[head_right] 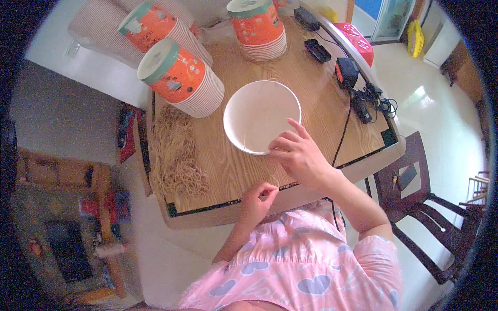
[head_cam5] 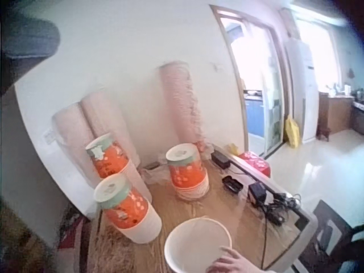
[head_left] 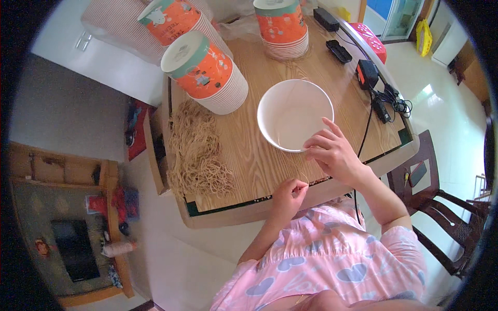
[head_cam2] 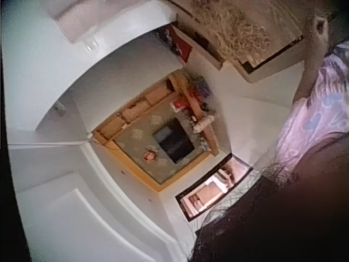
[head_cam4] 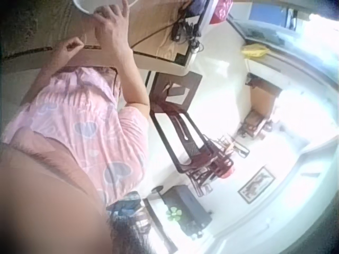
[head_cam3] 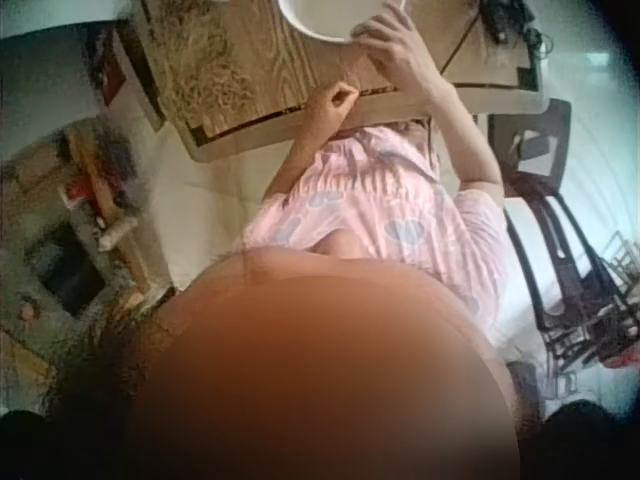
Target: Attaching string handles to festive paper buckets at a workspace.
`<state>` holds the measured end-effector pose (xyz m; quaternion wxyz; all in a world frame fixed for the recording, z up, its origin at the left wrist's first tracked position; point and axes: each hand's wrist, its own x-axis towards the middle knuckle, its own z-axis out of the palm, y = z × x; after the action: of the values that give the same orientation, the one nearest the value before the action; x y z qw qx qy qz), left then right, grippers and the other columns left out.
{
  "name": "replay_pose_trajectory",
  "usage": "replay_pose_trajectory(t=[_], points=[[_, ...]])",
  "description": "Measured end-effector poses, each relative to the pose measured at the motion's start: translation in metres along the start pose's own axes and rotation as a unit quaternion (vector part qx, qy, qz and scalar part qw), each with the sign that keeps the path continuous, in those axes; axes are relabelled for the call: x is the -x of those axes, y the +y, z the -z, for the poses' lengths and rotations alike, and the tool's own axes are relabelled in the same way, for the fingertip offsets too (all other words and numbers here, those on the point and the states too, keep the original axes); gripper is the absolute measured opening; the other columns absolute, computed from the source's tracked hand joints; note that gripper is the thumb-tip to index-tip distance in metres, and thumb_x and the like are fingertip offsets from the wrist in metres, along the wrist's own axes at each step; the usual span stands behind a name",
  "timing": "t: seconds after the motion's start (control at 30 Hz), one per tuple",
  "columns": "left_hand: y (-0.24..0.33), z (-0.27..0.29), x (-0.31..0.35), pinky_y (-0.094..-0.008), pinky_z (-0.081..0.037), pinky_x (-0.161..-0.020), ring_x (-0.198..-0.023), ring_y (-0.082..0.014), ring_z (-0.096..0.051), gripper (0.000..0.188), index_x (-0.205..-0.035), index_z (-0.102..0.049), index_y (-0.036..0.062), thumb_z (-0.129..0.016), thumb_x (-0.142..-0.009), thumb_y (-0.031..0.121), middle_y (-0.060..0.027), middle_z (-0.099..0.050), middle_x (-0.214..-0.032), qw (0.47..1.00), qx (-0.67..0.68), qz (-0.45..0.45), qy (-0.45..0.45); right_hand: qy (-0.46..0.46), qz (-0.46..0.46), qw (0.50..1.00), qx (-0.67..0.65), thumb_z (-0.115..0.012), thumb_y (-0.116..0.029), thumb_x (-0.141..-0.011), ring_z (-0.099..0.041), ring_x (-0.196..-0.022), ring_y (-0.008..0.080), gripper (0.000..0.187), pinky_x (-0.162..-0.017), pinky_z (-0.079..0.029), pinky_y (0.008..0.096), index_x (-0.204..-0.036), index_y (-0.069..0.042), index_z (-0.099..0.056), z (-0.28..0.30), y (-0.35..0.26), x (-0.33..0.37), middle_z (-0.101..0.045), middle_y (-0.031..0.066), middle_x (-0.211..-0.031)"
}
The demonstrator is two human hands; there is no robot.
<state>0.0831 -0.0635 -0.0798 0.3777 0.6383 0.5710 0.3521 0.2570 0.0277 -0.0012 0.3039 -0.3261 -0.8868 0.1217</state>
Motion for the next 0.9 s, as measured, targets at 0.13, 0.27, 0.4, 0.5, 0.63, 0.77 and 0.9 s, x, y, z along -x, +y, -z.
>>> replay_pose_trajectory(t=[0.13, 0.27, 0.4, 0.5, 0.63, 0.77, 0.9], points=[[0.003, 0.005, -0.006, -0.0255, -0.041, -0.054, -0.057, -0.0109, -0.05, 0.007, -0.081, -0.064, 0.0053, -0.066, -0.076, 0.009, -0.0035, -0.059, -0.067, 0.999, 0.02, 0.023, 0.022, 0.231, -0.063, 0.968, -0.072, -0.063, -0.001, -0.065, -0.056, -0.091, 0.0215, 0.02, -0.092, -0.037, 0.0484, -0.084, -0.008, -0.061, -0.01, -0.019, 0.019, -0.058, 0.0055, -0.095], [0.005, 0.009, -0.01, -0.0265, -0.042, -0.053, -0.057, -0.0132, -0.052, 0.007, -0.081, -0.063, 0.0043, -0.066, -0.075, 0.006, -0.0054, -0.059, -0.071, 0.999, 0.014, 0.03, 0.019, 0.222, -0.256, 0.921, -0.192, -0.065, -0.003, -0.071, -0.056, -0.086, 0.0272, 0.021, -0.081, -0.044, 0.0358, -0.09, -0.004, -0.059, -0.053, -0.03, 0.044, -0.058, 0.0113, -0.091], [0.002, 0.011, -0.008, -0.0284, -0.046, -0.056, -0.061, -0.0177, -0.057, 0.01, -0.083, -0.063, 0.0019, -0.066, -0.074, 0.004, -0.0095, -0.059, -0.075, 0.999, 0.011, 0.028, 0.011, 0.013, -0.375, 0.737, -0.562, -0.059, -0.017, -0.086, -0.056, -0.079, 0.0097, 0.021, -0.07, -0.047, 0.0263, -0.095, 0.002, -0.056, -0.086, -0.023, 0.046, -0.06, 0.0036, -0.084], [0.008, 0.029, -0.012, -0.0283, -0.046, -0.058, -0.064, -0.0183, -0.059, 0.012, -0.086, -0.063, 0.0014, -0.066, -0.075, 0.005, -0.0098, -0.059, -0.076, 1.0, 0.0, 0.017, -0.023, 0.0, -0.387, 0.701, -0.599, -0.057, -0.016, -0.087, -0.056, -0.08, 0.0096, 0.019, -0.071, -0.047, 0.0257, -0.091, 0.003, -0.058, -0.096, -0.014, 0.048, -0.061, 0.0022, -0.079], [0.058, 0.073, -0.049, -0.0302, -0.047, -0.063, -0.07, -0.0202, -0.059, 0.012, -0.088, -0.064, 0.0026, -0.065, -0.077, 0.008, -0.0098, -0.061, -0.079, 0.997, -0.056, -0.031, 0.052, 0.004, -0.397, 0.737, -0.547, -0.057, -0.016, -0.087, -0.056, -0.077, 0.0089, 0.019, -0.071, -0.048, 0.0252, -0.088, 0.002, -0.06, -0.093, -0.007, 0.047, -0.061, 0.0013, -0.077], [0.101, 0.087, -0.099, -0.0358, -0.047, -0.068, -0.074, -0.0257, -0.06, 0.034, -0.105, -0.057, 0.0066, -0.067, -0.075, 0.018, -0.0118, -0.062, -0.082, 0.949, -0.297, -0.098, 0.039, 0.025, -0.366, 0.751, -0.549, -0.057, -0.018, -0.087, -0.055, -0.072, 0.0072, 0.019, -0.067, -0.046, 0.023, -0.088, 0.001, -0.061, -0.087, -0.016, 0.044, -0.061, 0.0009, -0.078], [0.093, 0.071, -0.129, -0.0381, -0.047, -0.069, -0.075, -0.0287, -0.061, 0.044, -0.113, -0.051, 0.008, -0.068, -0.073, 0.019, -0.0113, -0.063, -0.077, 0.873, -0.471, -0.062, -0.115, -0.004, -0.375, 0.744, -0.553, -0.057, -0.018, -0.087, -0.055, -0.072, 0.0066, 0.019, -0.066, -0.045, 0.0219, -0.088, 0.0, -0.062, -0.084, -0.022, 0.04, -0.063, 0.0012, -0.078]])
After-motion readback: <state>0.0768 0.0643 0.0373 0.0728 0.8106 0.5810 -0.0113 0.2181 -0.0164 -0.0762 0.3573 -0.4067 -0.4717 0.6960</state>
